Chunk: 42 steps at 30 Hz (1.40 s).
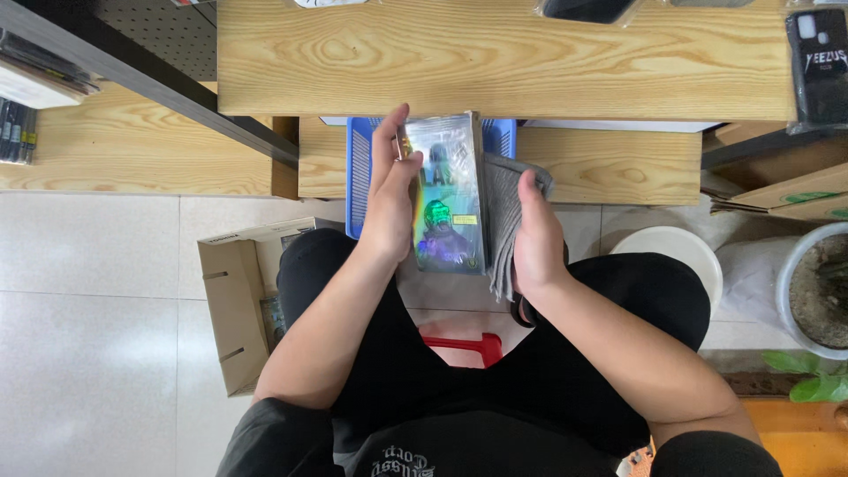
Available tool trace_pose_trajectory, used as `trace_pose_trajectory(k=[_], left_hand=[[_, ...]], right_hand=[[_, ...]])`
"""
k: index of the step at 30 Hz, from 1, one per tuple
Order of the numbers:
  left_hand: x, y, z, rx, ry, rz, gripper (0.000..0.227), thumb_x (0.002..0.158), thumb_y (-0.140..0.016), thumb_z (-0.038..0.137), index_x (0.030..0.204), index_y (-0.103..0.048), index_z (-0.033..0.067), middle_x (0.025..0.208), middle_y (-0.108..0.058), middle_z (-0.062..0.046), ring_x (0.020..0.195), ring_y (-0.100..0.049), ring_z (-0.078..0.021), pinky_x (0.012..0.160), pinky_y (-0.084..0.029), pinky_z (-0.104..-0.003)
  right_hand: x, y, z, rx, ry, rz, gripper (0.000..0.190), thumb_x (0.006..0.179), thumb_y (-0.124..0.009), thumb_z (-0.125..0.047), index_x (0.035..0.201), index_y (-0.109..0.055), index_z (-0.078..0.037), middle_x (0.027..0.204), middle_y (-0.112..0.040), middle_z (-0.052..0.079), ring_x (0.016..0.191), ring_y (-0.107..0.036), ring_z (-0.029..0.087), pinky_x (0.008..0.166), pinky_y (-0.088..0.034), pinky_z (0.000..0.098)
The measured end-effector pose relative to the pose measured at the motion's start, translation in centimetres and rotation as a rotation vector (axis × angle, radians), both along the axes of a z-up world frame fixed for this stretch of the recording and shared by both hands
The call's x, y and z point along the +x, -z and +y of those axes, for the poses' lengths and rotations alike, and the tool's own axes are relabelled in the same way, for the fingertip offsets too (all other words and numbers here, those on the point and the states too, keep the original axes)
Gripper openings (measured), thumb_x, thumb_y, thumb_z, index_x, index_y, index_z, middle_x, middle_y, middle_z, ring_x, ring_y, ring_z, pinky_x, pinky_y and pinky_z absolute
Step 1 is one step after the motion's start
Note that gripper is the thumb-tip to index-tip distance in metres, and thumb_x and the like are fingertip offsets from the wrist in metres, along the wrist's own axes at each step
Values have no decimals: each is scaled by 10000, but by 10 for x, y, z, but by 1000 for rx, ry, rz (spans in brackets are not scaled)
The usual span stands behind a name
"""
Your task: The person organizes screen protectors by inserting them into sleeves, counts the sleeved protectors, and wipes boxes with a cloth before placing them in a larger box.
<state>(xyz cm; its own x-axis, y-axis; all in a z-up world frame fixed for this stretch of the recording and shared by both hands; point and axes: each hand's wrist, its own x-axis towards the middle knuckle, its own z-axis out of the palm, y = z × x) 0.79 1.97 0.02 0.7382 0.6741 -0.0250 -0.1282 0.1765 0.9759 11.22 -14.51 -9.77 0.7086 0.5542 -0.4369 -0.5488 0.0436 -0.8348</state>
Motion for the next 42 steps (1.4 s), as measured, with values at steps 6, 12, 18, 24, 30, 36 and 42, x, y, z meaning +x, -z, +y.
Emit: trace_pose_trajectory(k=[6,12,18,24,30,36,42], left_hand=[[6,-2,1,-235,-35,-38,538,765,-740,-1,1283,-596,11,939,-644,-161,827,-596,-190,667,-510,-277],[1,-9,6,-691,-32,-348,411,721,-624,50,1123,-579,-24,812,-551,-146,767,-577,-252,728,-565,-529],[-14,0,22,-560,351,-545,632,956,-719,350,1486,-396,229,1468,-459,-194,1297,-514,-409,1121,-434,-566],[-6,-5,-15,-431,445,-468,555,1075,-391,485,1455,-424,83,1457,-453,-155,1378,-436,-294,1241,-311,-423],[-3,4,-6,-525,310,-565,451,1089,-452,402,1384,-513,66,1376,-530,-154,1291,-505,-291,1158,-372,-421],[-17,-13,37,-590,87,-568,537,1033,-424,469,1414,-484,94,1310,-574,-180,1158,-578,-345,1037,-464,-509],[-3,3,-2,-433,276,-481,471,1050,-453,497,1357,-539,150,1372,-514,-205,1197,-546,-325,1042,-466,-449]], right_hand=[[14,24,-7,55,102,-107,685,1035,-468,-510,1477,-334,-4,1544,-313,199,1423,-305,322,1186,-242,478],[-22,-76,21,228,-136,-1423,607,1004,-327,-514,1365,-553,-82,1457,-477,231,1411,-364,435,1195,-135,614],[-59,-63,11,-212,-625,-1877,586,991,-473,-590,1488,-366,-299,1558,-326,185,1448,-304,452,1163,-151,712],[-29,-60,24,-140,-439,-1788,591,1075,-196,-596,1586,-148,-303,1659,-88,142,1558,-79,390,1274,-34,671],[-48,-60,24,-117,-499,-1786,594,1077,-146,-617,1594,-83,-332,1672,-32,88,1562,-23,358,1278,-10,661],[-72,-61,12,-114,-752,-1881,624,972,-568,-581,1497,-358,-318,1583,-306,62,1461,-332,365,1178,-184,669],[-34,-56,27,-25,-583,-1660,553,1089,-264,-518,1584,-181,-286,1668,-78,98,1566,-61,363,1275,-4,646]])
